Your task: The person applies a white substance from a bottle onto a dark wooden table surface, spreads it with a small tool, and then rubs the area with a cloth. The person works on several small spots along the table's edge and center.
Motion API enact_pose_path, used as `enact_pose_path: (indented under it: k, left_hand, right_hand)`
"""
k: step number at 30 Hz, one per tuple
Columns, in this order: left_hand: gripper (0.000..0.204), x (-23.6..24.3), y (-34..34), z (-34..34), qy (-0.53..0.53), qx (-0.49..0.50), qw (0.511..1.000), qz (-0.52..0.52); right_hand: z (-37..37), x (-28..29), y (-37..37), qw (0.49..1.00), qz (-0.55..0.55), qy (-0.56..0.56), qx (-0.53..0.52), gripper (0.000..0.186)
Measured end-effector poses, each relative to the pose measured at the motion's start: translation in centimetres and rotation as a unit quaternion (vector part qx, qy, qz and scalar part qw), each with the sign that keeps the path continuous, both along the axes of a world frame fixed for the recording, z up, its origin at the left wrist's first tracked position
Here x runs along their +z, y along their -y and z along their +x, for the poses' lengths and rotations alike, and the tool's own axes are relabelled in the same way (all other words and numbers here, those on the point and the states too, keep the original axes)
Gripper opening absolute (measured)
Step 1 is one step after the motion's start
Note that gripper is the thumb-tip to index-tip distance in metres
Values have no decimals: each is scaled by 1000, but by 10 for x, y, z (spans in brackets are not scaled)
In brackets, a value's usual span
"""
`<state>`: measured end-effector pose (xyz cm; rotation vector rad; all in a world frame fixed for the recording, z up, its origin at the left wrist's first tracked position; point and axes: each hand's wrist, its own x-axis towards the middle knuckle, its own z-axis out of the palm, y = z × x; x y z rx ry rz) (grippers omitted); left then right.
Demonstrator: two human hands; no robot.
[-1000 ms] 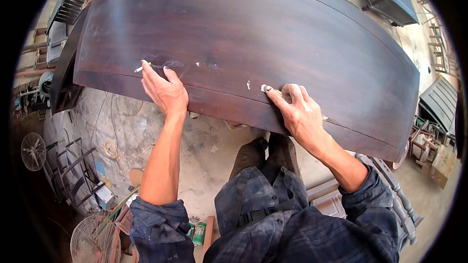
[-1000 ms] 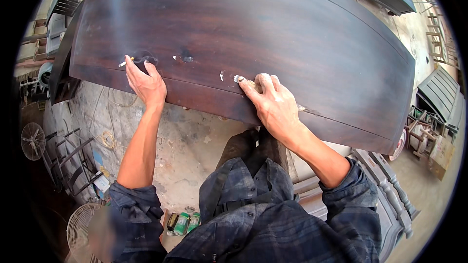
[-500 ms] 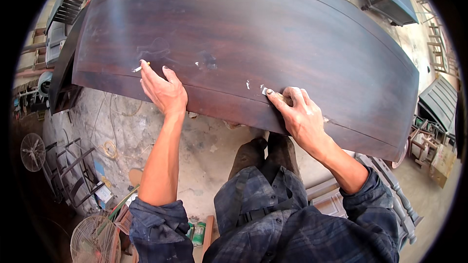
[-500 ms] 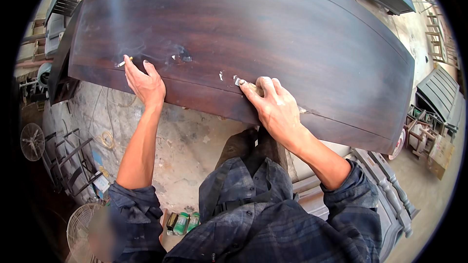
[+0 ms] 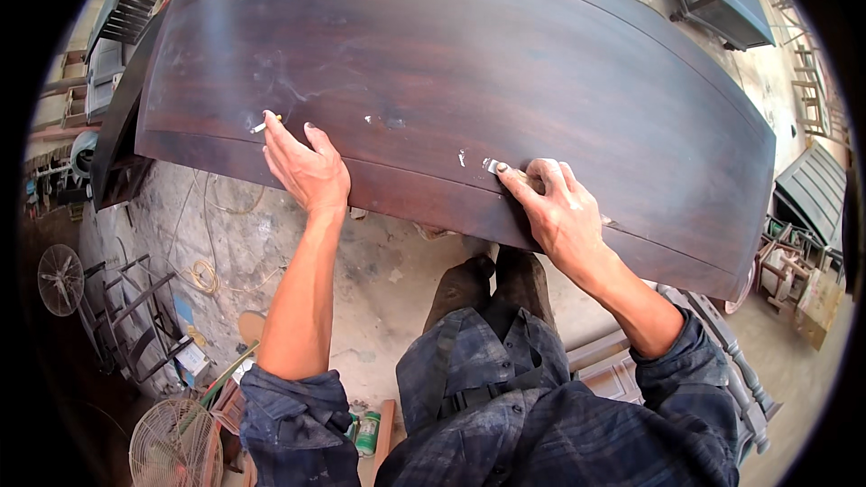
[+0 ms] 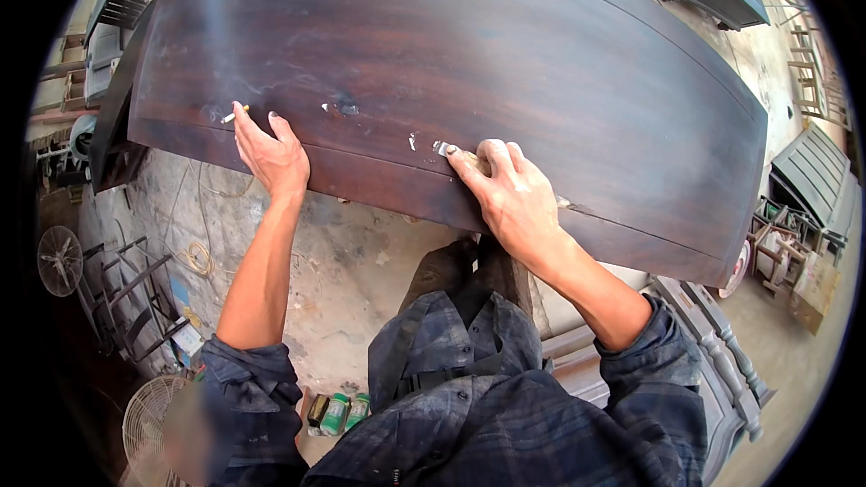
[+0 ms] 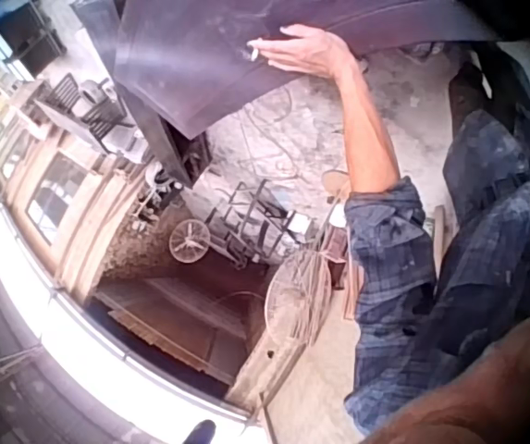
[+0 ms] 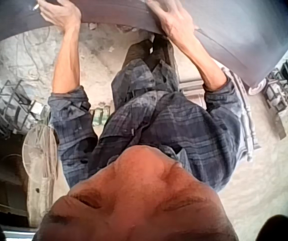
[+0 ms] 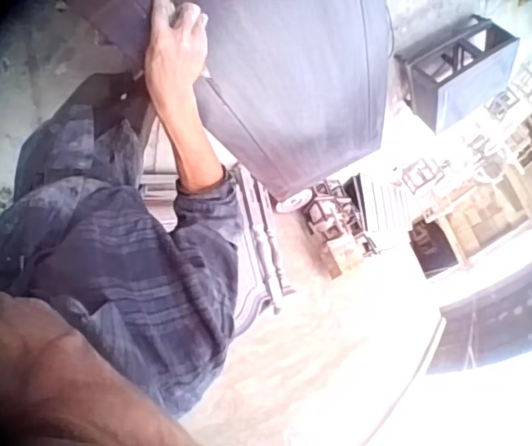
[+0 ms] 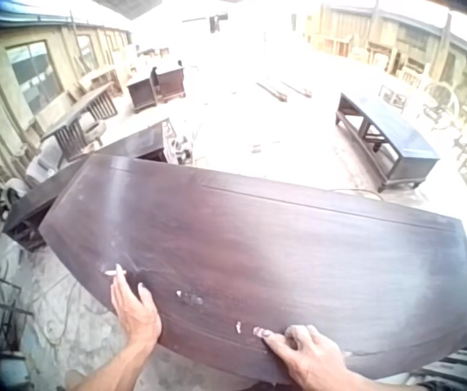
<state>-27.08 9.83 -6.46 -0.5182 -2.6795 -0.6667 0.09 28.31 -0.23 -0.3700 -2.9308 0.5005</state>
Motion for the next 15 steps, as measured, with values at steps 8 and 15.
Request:
enact_pose_path:
  k: [8, 15]
  left_hand:
    - [65, 1, 1, -1, 2, -13, 1000, 9]
    - [64, 1, -1, 1, 2, -9, 1000, 4]
  right_hand:
    - [-8, -2, -1, 1000, 2, -23, 9, 49]
    - [-9, -4, 3, 999, 2, -35, 2, 50]
